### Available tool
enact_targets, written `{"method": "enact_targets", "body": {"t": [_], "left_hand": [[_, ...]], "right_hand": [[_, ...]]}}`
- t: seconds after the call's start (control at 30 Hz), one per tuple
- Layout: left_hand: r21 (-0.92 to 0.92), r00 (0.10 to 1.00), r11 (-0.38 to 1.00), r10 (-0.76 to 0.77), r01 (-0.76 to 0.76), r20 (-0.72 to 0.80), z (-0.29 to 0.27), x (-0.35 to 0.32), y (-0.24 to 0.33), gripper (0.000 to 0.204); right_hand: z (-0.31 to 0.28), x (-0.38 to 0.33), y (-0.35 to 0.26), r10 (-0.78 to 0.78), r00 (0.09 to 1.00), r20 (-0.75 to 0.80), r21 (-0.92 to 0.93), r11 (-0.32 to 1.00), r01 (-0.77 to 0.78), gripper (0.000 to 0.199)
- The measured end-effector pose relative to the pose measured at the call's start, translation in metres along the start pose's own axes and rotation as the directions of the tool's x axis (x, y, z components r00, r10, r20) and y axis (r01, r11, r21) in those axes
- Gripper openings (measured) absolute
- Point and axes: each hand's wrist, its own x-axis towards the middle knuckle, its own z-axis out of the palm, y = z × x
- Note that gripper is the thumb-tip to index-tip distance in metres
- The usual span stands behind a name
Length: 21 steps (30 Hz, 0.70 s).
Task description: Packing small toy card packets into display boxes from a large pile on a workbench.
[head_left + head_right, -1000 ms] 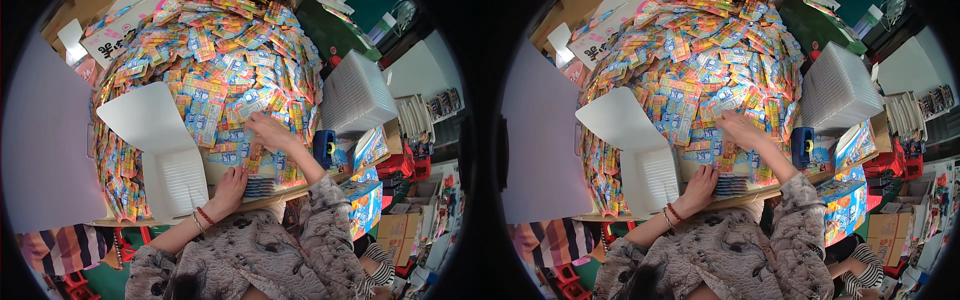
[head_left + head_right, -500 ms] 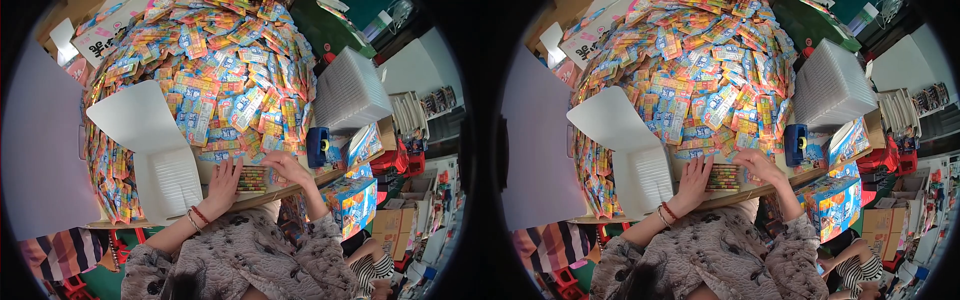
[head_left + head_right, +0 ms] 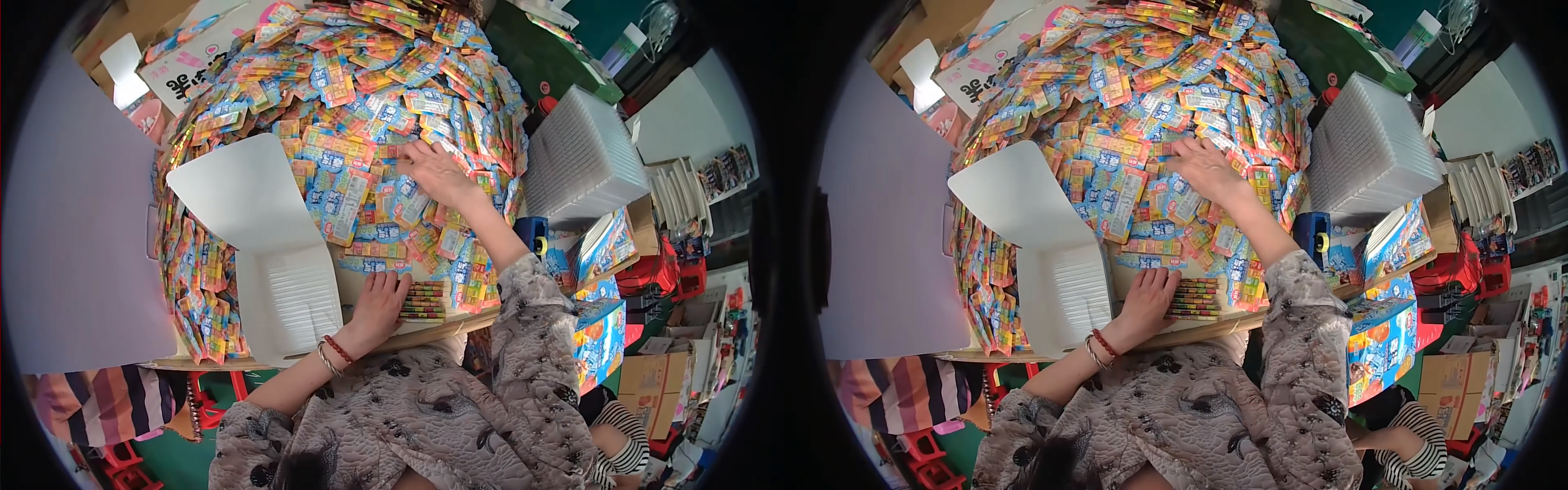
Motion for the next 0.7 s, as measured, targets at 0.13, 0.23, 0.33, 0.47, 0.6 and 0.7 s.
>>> {"method": "enact_targets", "body": {"t": [0.13, 0.23, 0.33, 0.47, 0.6, 0.7], "left_hand": [[0.004, 1.000, 1.000, 0.001, -0.001, 0.021, -0.001, -0.001, 0.000, 0.086], [0.001, 1.000, 1.000, -0.002, 0.002, 0.023, 0.001, -0.002, -0.002, 0.087], [0.000, 1.000, 1.000, -0.003, 0.003, 0.023, 0.001, -0.002, -0.002, 0.088], [0.000, 0.999, 1.000, -0.004, 0.004, 0.036, 0.001, -0.001, 0.000, 0.087], [-0.032, 0.999, 0.999, -0.016, 0.017, 0.035, 0.008, -0.003, -0.001, 0.098], [-0.107, 0.998, 0.993, -0.051, 0.048, -0.025, 0.001, -0.001, 0.001, 0.114]], "right_hand": [[-0.015, -0.019, -0.007, -0.171, 0.966, -0.194, -0.078, 0.984, 0.158, 0.029], [-0.024, -0.037, -0.010, -0.087, 0.996, 0.034, -0.049, 0.995, 0.089, 0.022], [-0.030, -0.052, -0.012, 0.082, 0.992, 0.099, 0.191, 0.977, -0.100, 0.019], [-0.018, -0.072, -0.038, 0.367, 0.925, 0.096, 0.473, 0.801, -0.366, 0.018], [-0.012, -0.081, -0.049, 0.438, 0.899, -0.015, 0.615, 0.713, -0.337, 0.023], [-0.042, -0.079, -0.065, 0.439, 0.892, 0.104, 0.572, 0.707, -0.415, 0.033]]}}
